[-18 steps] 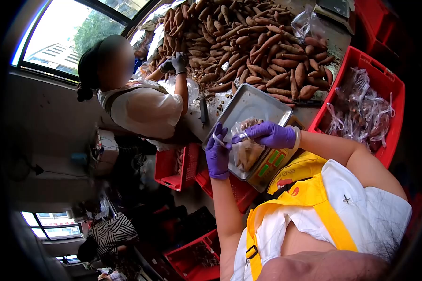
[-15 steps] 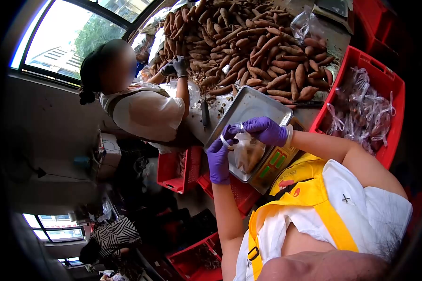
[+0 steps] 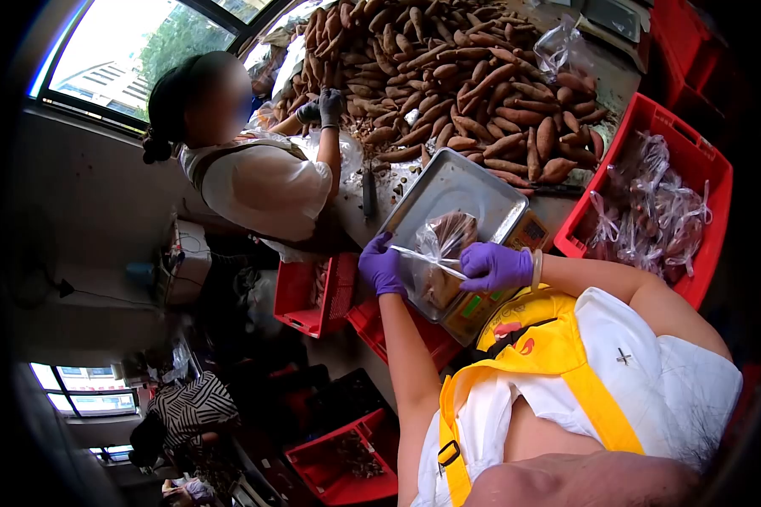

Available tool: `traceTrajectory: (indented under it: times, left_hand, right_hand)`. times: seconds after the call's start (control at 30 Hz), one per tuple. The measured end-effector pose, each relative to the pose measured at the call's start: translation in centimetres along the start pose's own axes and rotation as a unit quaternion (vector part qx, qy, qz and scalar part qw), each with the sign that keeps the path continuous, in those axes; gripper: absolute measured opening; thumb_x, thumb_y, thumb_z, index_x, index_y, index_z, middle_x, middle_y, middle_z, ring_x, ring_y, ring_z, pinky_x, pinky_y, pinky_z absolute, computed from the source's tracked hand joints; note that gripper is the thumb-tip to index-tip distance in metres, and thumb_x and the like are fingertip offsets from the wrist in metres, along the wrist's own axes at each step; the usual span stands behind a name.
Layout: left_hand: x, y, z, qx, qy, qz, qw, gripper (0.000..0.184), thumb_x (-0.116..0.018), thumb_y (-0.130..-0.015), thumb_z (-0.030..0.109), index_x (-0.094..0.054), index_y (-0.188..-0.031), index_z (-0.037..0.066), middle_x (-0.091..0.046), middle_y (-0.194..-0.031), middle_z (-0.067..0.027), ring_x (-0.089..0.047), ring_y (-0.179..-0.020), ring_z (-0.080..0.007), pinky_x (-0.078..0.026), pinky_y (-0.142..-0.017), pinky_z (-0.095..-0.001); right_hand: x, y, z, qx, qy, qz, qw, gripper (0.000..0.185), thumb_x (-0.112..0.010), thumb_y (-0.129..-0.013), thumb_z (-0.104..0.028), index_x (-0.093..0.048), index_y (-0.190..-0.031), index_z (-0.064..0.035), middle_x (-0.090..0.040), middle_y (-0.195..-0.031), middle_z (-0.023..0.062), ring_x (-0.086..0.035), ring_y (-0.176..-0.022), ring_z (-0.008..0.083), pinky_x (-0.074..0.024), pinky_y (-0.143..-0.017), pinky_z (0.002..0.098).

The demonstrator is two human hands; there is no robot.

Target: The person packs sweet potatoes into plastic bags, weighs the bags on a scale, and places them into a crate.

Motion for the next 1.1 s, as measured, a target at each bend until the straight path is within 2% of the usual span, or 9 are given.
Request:
traceTrajectory:
  times: [0.03, 0.17, 0.23, 0.37, 0.47, 0.57, 0.77, 0.97, 1.1]
  left_hand:
    - [-0.9, 0.3, -0.1, 0.01, -0.056, -0.025, 0.998, 0.024, -0.07, -0.074, 0.007, -0.074, -0.098, 0.006, -0.067, -0.071, -0.0034, -0.058, -0.06, -0.0081, -0.045, -0.057, -0.0221]
    - [-3.7, 1.9, -2.0, 0.069, -0.042, -0.034, 0.996, 0.025, -0.069, -0.072, 0.003, -0.073, -0.098, 0.004, -0.07, -0.078, -0.005, -0.06, -0.063, -0.0101, -0.048, -0.06, -0.0234]
    - [-2.9, 1.7, -1.4, 0.046, 0.116, -0.006, 0.992, 0.024, -0.067, -0.075, -0.002, -0.072, -0.099, 0.001, -0.071, -0.085, -0.0058, -0.062, -0.068, -0.0117, -0.051, -0.065, -0.0247]
    - [-2.3, 4.5, 5.3, 0.068, 0.23, -0.261, 0.935, 0.043, -0.065, -0.081, -0.005, -0.058, -0.123, -0.002, -0.063, -0.115, -0.0088, -0.059, -0.099, -0.0131, -0.049, -0.085, -0.0253]
    - [0.8, 8.0, 6.1, 0.091, 0.213, -0.257, 0.938, 0.041, -0.066, -0.084, 0.0, -0.058, -0.124, -0.003, -0.063, -0.115, -0.0082, -0.059, -0.102, -0.0146, -0.047, -0.091, -0.027]
    - [5.5, 11.6, 3.7, 0.135, 0.234, -0.108, 0.957, 0.032, -0.06, -0.09, 0.003, -0.059, -0.121, -0.003, -0.063, -0.117, -0.0099, -0.06, -0.103, -0.0159, -0.047, -0.091, -0.0279]
    - [10.3, 23.0, -4.1, 0.237, 0.239, 0.0, 0.942, 0.029, -0.056, -0.094, 0.011, -0.061, -0.119, -0.002, -0.065, -0.113, -0.0096, -0.063, -0.093, -0.0134, -0.049, -0.083, -0.0247]
    - [12.3, 30.5, -8.2, 0.323, 0.221, 0.05, 0.919, 0.032, -0.056, -0.094, 0.017, -0.061, -0.121, 0.001, -0.066, -0.11, -0.006, -0.062, -0.09, -0.0097, -0.046, -0.076, -0.0214]
    - [11.8, 29.2, -5.7, 0.295, 0.225, 0.049, 0.927, 0.032, -0.054, -0.095, 0.016, -0.061, -0.121, 0.0, -0.066, -0.11, -0.0061, -0.062, -0.091, -0.0098, -0.047, -0.077, -0.0225]
  right_hand:
    - [-0.4, 1.2, -1.9, 0.09, 0.087, -0.02, 0.992, 0.022, -0.07, -0.081, -0.014, -0.059, -0.067, -0.0016, -0.058, -0.073, 0.0109, -0.06, -0.075, 0.0244, -0.0468, -0.066, 0.0342]
    - [1.6, 4.5, 2.2, -0.025, -0.025, 0.01, 0.999, 0.015, -0.071, -0.079, -0.011, -0.061, -0.072, -0.0018, -0.062, -0.083, 0.0128, -0.062, -0.088, 0.0283, -0.0483, -0.079, 0.0387]
    - [3.0, 5.2, 1.6, -0.02, -0.024, 0.087, 0.996, 0.016, -0.072, -0.078, -0.011, -0.066, -0.09, -0.003, -0.064, -0.099, 0.0144, -0.06, -0.104, 0.0296, -0.0463, -0.092, 0.0395]
    - [5.8, 5.8, 0.8, -0.094, 0.119, 0.144, 0.978, 0.061, -0.073, -0.079, -0.026, -0.05, -0.132, -0.009, -0.05, -0.134, 0.012, -0.042, -0.128, 0.0315, -0.0304, -0.109, 0.0413]
    - [7.3, 5.1, -0.4, -0.091, 0.195, 0.173, 0.961, 0.09, -0.073, -0.078, -0.039, -0.024, -0.148, -0.0093, -0.032, -0.149, 0.0132, -0.033, -0.134, 0.0336, -0.0252, -0.112, 0.0421]
    - [6.5, 4.2, -0.9, -0.086, 0.223, 0.154, 0.959, 0.102, -0.073, -0.075, -0.049, -0.015, -0.151, -0.0101, -0.024, -0.151, 0.017, -0.027, -0.138, 0.0351, -0.0205, -0.114, 0.0414]
    - [4.2, 0.5, -2.0, -0.048, 0.293, 0.039, 0.954, 0.105, -0.076, -0.07, -0.046, -0.017, -0.151, -0.018, -0.021, -0.153, 0.0162, -0.019, -0.141, 0.0379, -0.018, -0.113, 0.0496]
    - [-0.4, -2.7, -0.3, 0.009, 0.436, -0.105, 0.894, 0.097, -0.074, -0.069, -0.022, -0.021, -0.15, -0.0222, -0.032, -0.149, 0.0118, -0.028, -0.138, 0.0355, -0.0238, -0.11, 0.0493]
    - [-3.8, -4.8, 2.5, 0.122, 0.493, -0.034, 0.861, 0.052, -0.067, -0.071, -0.017, -0.054, -0.121, -0.017, -0.053, -0.123, 0.0053, -0.046, -0.12, 0.0279, -0.0253, -0.109, 0.0475]
Point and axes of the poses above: each hand's wrist, its own y-axis away from the middle knuckle, its own x-axis out of the back of the hand, z = x × y, the point moved 10 cm from there along -y, towards the middle knuckle
